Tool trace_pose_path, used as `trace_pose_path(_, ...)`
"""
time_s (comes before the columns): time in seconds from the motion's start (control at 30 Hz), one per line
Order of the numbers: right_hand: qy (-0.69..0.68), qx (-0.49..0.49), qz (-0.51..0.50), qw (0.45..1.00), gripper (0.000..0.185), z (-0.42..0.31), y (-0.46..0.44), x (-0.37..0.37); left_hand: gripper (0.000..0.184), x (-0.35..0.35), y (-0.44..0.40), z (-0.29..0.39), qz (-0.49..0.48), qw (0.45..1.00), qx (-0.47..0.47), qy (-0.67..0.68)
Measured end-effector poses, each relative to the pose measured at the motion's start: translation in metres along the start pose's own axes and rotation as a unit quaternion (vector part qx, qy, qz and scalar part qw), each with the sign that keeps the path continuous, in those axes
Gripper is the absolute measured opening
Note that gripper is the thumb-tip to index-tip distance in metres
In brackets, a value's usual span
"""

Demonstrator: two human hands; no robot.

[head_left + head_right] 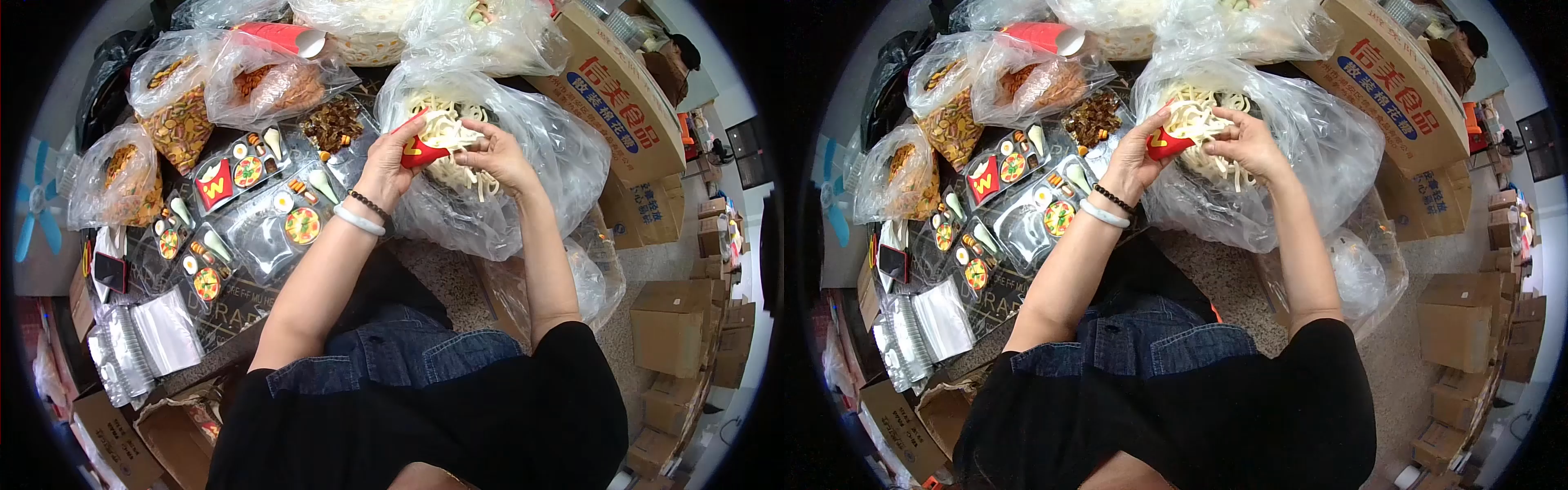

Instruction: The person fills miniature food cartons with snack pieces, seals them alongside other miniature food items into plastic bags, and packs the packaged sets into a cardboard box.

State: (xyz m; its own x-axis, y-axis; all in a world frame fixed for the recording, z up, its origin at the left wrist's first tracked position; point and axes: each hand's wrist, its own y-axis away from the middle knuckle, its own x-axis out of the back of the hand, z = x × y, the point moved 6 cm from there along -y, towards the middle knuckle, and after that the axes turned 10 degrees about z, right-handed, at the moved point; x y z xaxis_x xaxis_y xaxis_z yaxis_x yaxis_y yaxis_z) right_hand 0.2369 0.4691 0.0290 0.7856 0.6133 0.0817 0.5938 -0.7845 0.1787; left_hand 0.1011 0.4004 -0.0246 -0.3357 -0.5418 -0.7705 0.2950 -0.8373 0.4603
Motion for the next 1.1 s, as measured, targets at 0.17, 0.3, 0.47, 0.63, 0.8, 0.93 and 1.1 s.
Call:
trace_pose_path(0.17,0.001,0.048,0.112,0.992,0.038,-0.014,-0.007,0.018,0.044,0.006,0.007,0.009,0.067,0.984,-0.114,-0.115)
trace_pose_path(0.3,0.004,0.168,0.139,0.976,0.024,-0.048,-0.003,0.017,0.04,0.001,0.016,0.007,0.079,0.976,-0.124,-0.161)
trace_pose_path(0.47,0.406,0.41,0.209,0.79,0.026,-0.064,-0.013,0.021,0.04,0.008,0.007,0.0,0.001,0.997,-0.009,-0.077)
trace_pose_path(0.63,-0.03,-0.031,-0.067,0.997,0.032,-0.016,-0.013,-0.02,0.04,0.005,0.015,0.001,-0.017,0.998,0.051,-0.014)
trace_pose_path(0.8,0.06,0.086,0.033,0.994,0.027,-0.018,-0.008,-0.029,0.034,0.017,0.022,0.022,0.076,0.981,-0.16,-0.079)
trace_pose_path(0.93,0.209,0.24,0.108,0.942,0.018,-0.027,0.003,-0.058,0.041,0.009,0.039,0.022,0.079,0.959,-0.255,-0.095)
trace_pose_path(1.1,0.208,0.167,-0.093,0.959,0.025,-0.028,0.008,-0.094,0.043,0.033,0.041,0.035,0.091,0.973,-0.207,-0.037)
